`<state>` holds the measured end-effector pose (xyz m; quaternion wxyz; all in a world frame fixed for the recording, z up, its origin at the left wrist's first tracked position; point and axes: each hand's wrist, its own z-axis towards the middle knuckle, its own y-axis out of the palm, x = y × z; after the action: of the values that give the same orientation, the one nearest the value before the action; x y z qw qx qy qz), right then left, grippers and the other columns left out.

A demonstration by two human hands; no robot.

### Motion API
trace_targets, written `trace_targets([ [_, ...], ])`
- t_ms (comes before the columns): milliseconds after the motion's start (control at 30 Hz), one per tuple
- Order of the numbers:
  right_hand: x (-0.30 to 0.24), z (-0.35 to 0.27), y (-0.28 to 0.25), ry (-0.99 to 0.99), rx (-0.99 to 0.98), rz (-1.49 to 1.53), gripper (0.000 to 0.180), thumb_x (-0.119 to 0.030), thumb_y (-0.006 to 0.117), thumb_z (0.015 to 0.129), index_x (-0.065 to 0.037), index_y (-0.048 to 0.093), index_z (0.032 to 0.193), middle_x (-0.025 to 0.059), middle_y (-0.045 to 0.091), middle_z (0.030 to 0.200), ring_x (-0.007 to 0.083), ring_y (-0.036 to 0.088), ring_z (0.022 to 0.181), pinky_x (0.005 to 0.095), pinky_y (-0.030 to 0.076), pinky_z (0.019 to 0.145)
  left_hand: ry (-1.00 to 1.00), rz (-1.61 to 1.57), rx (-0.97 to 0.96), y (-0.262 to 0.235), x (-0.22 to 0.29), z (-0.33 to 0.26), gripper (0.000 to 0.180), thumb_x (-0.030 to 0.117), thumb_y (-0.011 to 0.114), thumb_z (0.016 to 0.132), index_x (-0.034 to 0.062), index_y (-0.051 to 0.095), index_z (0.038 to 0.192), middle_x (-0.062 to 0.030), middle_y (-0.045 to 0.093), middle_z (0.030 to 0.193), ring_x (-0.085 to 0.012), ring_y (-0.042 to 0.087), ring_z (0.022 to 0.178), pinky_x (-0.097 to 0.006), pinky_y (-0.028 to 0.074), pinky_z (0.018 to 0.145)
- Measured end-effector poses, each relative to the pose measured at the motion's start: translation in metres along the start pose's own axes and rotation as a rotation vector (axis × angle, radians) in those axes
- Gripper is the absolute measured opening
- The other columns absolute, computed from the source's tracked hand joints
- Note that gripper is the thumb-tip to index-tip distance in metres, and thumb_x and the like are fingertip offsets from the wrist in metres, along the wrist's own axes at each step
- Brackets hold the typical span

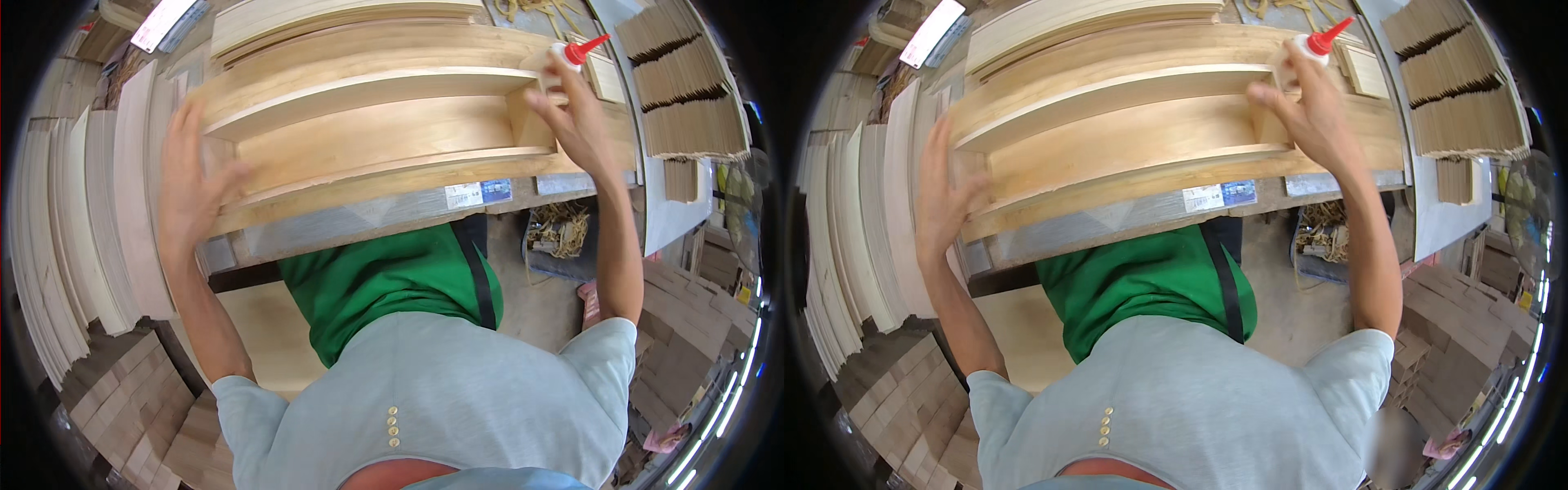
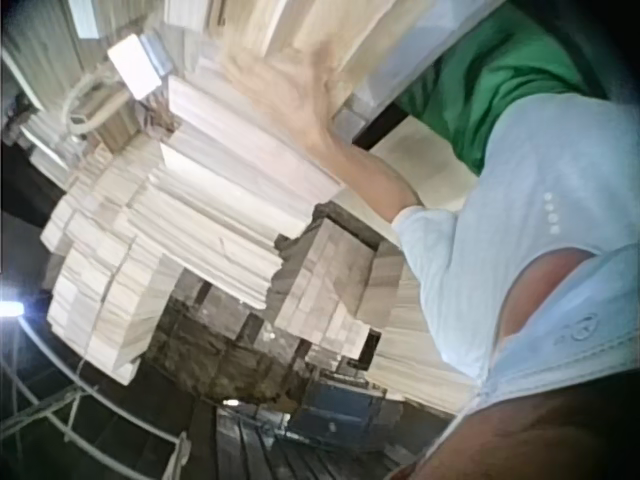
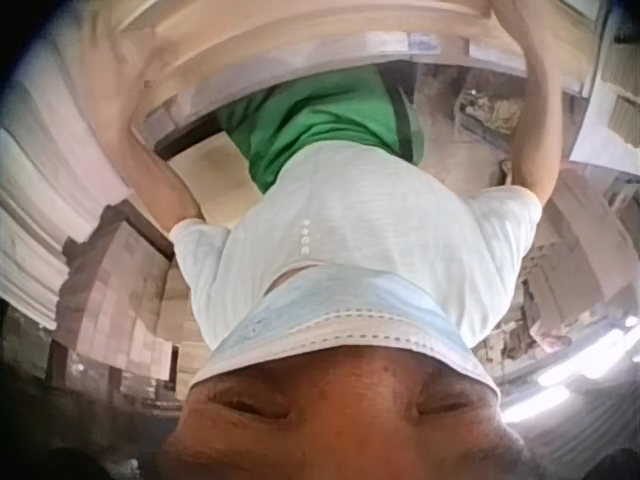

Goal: The recorder applies glue to wooden planks and assembles them into rectangular boxes, occasionally moving stacks of wood components.

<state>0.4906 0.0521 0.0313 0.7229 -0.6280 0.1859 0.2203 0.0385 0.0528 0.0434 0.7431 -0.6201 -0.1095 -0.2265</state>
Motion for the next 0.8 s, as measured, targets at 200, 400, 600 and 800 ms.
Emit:
trace_targets([
  [200,-0.051,-0.001,-0.008,-0.495,-0.350,-0.491,0.102,-0.035,0.082,0.060,-0.016,0.029,0.145,0.0163,0.036,0.139,0.0356,0.036,0.127,0.0462,0.033,0.107,0.337,0.354,-0.396,-0.013,0.045,0.007,0.101,0.016,0.082,0.058,0.0118,0.030,0.144,-0.0164,0.036,0.139,-0.0348,0.033,0.130,-0.040,0.032,0.106],
  [400,-0.064,-0.006,-0.023,-0.472,-0.277,-0.330,0.100,-0.012,0.078,0.057,-0.015,0.031,0.144,0.0141,0.038,0.137,0.0345,0.036,0.126,0.0448,0.033,0.109,0.192,0.004,-0.462,-0.022,0.049,0.006,0.101,0.017,0.082,0.056,0.0158,0.032,0.144,-0.0185,0.037,0.134,-0.0373,0.035,0.125,-0.043,0.035,0.104],
  [600,-0.057,-0.010,-0.014,-0.386,-0.340,-0.258,0.106,-0.010,0.080,0.053,-0.017,0.028,0.146,0.0134,0.037,0.137,0.0346,0.034,0.128,0.0443,0.031,0.109,0.190,-0.015,-0.434,-0.010,0.043,0.002,0.104,0.010,0.081,0.052,0.0145,0.033,0.144,-0.0167,0.039,0.132,-0.0354,0.036,0.122,-0.042,0.033,0.105],
  [800,-0.065,-0.006,-0.006,-0.498,-0.345,-0.558,0.111,-0.021,0.086,0.051,-0.018,0.028,0.146,0.0131,0.038,0.138,0.0337,0.034,0.130,0.0445,0.030,0.110,0.205,0.076,-0.413,-0.014,0.045,-0.009,0.101,0.013,0.081,0.056,0.0176,0.033,0.144,-0.0167,0.038,0.133,-0.0359,0.035,0.124,-0.042,0.032,0.105],
])
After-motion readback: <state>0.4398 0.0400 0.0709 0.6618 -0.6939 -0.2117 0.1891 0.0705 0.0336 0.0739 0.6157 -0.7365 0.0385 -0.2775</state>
